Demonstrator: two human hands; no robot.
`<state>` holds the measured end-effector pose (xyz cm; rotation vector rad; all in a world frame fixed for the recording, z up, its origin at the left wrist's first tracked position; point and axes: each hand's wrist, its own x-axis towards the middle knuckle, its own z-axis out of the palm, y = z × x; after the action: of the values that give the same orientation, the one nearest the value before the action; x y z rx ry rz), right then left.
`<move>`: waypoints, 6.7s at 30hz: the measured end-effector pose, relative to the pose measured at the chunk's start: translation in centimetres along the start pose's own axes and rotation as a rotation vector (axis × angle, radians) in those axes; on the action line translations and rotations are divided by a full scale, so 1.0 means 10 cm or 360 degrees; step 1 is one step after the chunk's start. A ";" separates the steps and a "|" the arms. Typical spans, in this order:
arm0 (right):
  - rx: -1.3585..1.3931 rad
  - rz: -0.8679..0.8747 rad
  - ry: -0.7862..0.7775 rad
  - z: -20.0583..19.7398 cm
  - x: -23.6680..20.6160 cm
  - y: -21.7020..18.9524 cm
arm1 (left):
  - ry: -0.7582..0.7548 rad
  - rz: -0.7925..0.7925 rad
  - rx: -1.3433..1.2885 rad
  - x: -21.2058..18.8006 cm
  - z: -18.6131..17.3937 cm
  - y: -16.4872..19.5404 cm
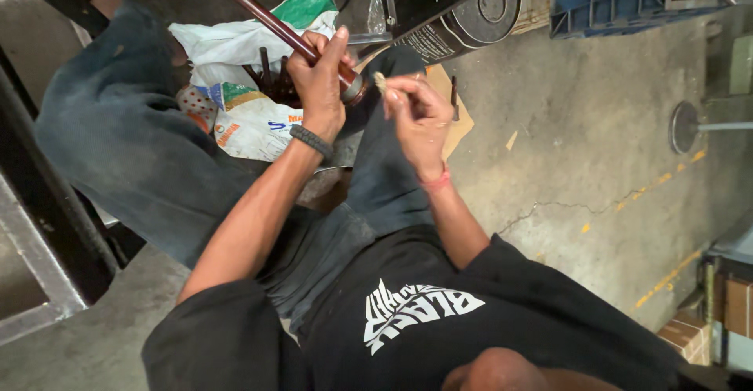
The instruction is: The person repeatedly picks up copper-colored metal parts, dips a cloth into a liquid in a metal container, and wipes the parts. The cleaned parts are placed into a white sack on the floor.
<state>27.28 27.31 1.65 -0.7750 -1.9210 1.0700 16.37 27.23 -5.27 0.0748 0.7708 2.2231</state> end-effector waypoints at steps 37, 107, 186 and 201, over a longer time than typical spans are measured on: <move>-0.0485 0.0069 -0.0347 0.15 0.24 0.10 | 0.0167 -0.0102 0.0231 0.02 -0.18 -0.11; -0.0030 0.0304 0.0079 0.11 -0.21 0.64 | 0.0059 -0.0330 0.0190 -0.20 -0.12 -0.21; 0.1404 0.0964 0.0156 0.13 -0.70 1.92 | -0.0073 -0.0429 0.1026 -0.36 -0.66 -0.77; 0.1218 0.1371 0.0500 0.01 -0.65 2.40 | -0.0146 -0.0133 0.1199 0.69 -1.37 -1.33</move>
<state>33.60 33.10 -21.68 -1.2279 -0.7470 1.8827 16.33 32.02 -25.04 0.4948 1.4844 1.7275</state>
